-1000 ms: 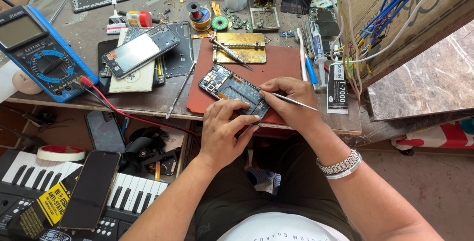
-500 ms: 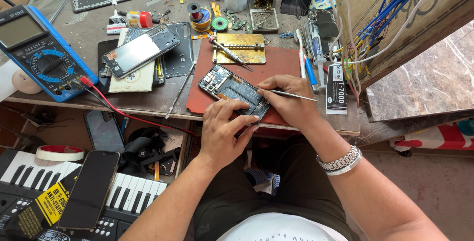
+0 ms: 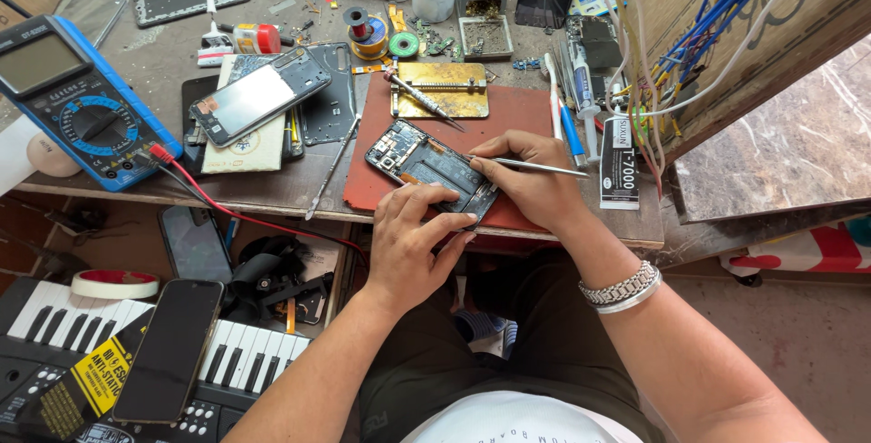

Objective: The person works on a disassembled smartphone lying on a red mat at a cluttered repair bench. They hold the phone steady with one hand while using a metal probe and tweezers to manipulate small internal components, at one point lifting a small part from the board and setting it aside before continuing to work on the phone.

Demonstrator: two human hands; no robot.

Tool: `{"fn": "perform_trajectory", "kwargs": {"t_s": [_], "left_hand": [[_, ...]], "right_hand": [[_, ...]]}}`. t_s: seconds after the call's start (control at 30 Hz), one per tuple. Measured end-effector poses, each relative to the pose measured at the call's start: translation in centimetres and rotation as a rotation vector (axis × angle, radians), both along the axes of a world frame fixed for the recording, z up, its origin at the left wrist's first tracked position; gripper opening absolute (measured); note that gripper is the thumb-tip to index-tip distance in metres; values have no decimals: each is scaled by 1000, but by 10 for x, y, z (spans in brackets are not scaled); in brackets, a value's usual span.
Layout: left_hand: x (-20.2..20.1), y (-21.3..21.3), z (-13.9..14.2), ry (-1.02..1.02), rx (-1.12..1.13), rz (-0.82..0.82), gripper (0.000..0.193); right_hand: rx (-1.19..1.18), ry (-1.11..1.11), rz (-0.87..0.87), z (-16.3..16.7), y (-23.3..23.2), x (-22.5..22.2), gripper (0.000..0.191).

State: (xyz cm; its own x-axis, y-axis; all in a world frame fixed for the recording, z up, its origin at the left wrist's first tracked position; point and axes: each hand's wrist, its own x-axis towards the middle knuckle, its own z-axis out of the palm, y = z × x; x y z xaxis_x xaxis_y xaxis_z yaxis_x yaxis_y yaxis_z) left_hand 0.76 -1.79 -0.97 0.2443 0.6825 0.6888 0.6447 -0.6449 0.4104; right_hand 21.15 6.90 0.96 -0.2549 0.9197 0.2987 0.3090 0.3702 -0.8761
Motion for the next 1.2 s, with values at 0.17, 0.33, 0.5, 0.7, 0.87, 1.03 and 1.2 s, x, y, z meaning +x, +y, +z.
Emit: {"fn": "perform_trajectory", "kwargs": {"t_s": [0.17,0.33,0.5,0.7,0.87,1.03,1.2], "left_hand": [[-1,0,1,10,-17,-6,20],[-1,0,2,13,0,-10,25],[-3,2,1,-48,-10,-29,43],[-4,2,-2,-61,6,-50,19],[-4,2,-4,-58,17,-51,13],[-3,4,-5,-68,24,-51,14],[-6,1,-4,-96,12,-73,13]], "right_hand": [[-106,265,20,-10,-1,8,11],[62,381,122,-13,-13,15,17],[-18,324,289,-11,-44,22,17],[131,114,461,0,-45,21,16],[99,118,476,3,-48,21,15],[68,217,513,-5,-46,27,16],[11,409,326,-18,-43,32,13]]}}
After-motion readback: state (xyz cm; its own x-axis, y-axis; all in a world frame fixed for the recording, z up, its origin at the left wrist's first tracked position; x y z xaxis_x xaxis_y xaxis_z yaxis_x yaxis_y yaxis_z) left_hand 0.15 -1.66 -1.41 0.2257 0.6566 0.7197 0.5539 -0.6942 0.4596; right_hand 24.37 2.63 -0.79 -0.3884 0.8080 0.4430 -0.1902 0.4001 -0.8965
